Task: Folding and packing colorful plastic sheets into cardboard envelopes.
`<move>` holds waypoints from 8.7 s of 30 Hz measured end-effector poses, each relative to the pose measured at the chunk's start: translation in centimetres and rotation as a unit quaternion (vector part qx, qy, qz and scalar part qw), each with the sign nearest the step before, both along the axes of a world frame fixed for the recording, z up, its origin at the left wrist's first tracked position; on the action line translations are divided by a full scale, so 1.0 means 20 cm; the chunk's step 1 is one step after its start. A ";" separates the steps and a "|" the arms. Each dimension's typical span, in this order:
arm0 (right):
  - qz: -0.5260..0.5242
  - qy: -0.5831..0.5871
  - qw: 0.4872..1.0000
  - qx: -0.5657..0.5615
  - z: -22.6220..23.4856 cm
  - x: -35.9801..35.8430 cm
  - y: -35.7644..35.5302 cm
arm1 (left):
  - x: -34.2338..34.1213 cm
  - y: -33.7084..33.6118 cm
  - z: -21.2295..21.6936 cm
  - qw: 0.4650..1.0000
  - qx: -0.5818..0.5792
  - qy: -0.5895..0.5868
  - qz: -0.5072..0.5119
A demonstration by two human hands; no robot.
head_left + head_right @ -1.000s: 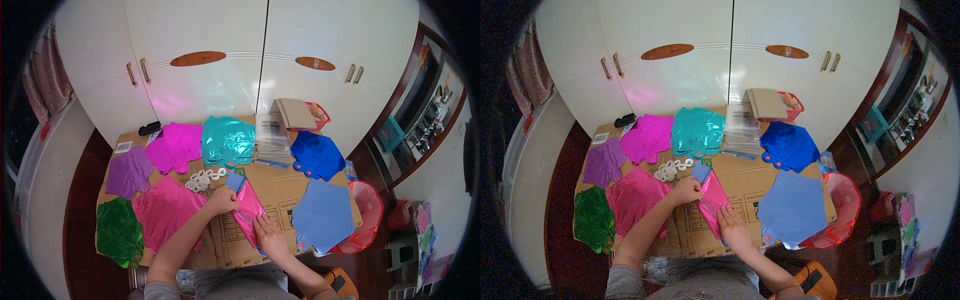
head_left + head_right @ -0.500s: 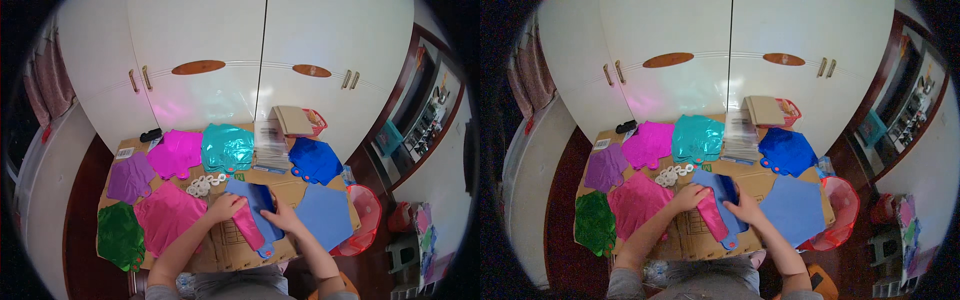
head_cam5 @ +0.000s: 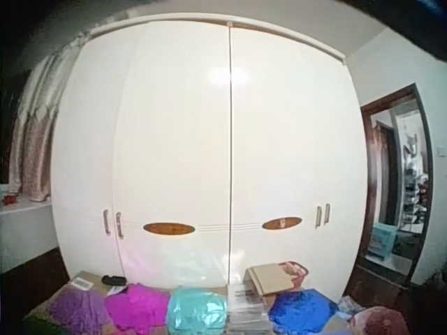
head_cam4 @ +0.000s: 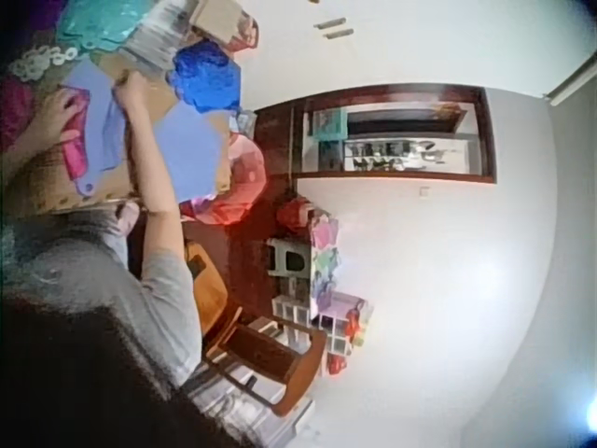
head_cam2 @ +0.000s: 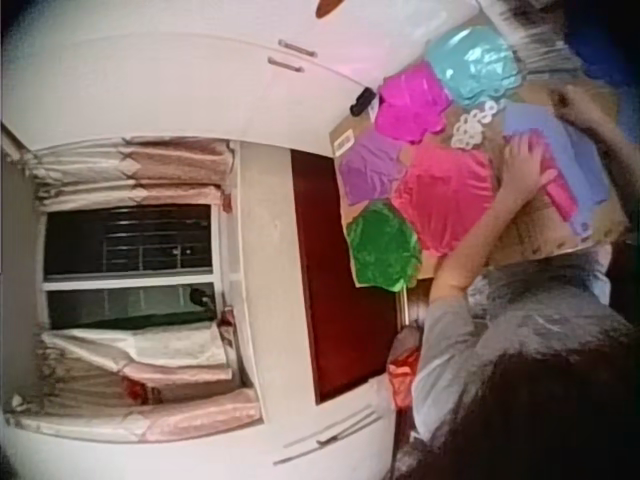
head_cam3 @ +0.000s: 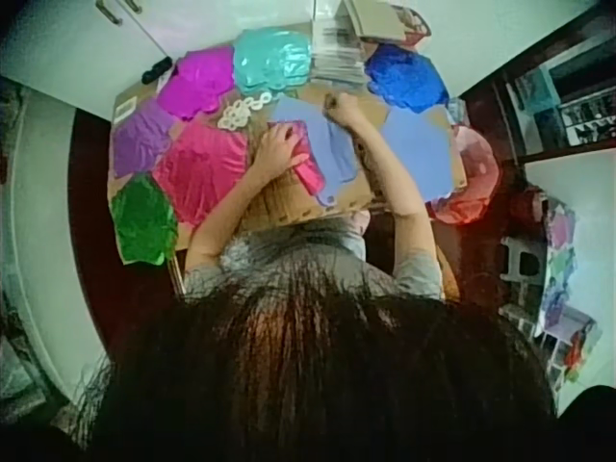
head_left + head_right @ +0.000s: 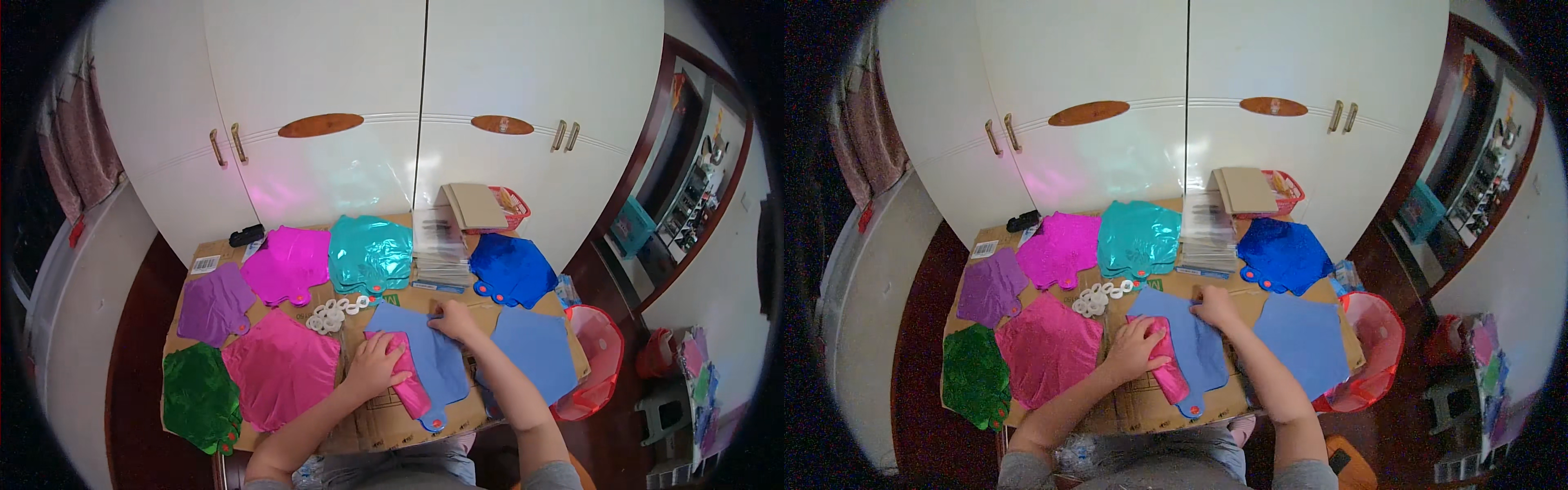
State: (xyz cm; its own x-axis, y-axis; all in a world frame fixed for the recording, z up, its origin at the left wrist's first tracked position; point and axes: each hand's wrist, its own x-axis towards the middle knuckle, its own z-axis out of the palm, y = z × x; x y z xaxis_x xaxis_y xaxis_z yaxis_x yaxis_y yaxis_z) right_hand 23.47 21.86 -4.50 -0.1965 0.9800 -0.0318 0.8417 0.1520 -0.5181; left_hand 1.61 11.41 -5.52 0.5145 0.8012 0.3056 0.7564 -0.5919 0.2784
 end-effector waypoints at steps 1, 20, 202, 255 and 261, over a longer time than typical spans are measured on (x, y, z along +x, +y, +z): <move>0.008 0.010 1.000 0.000 0.00 0.01 -0.02 | -0.01 0.01 -0.04 1.000 0.017 0.001 -0.005; -0.036 0.005 0.991 0.128 0.01 0.01 -0.67 | -0.02 -0.02 0.00 0.994 0.011 0.099 -0.043; 0.289 -0.083 0.927 0.226 -0.04 -0.11 -0.73 | -0.02 0.00 0.12 0.879 -0.271 -0.338 0.198; 0.156 -0.117 0.952 0.237 -0.04 -0.07 -0.76 | -0.06 -0.12 0.02 0.998 0.029 -0.047 0.004; 0.157 -0.090 0.964 0.195 -0.04 -0.06 -0.77 | -0.09 -0.13 0.02 0.990 0.126 -0.024 -0.055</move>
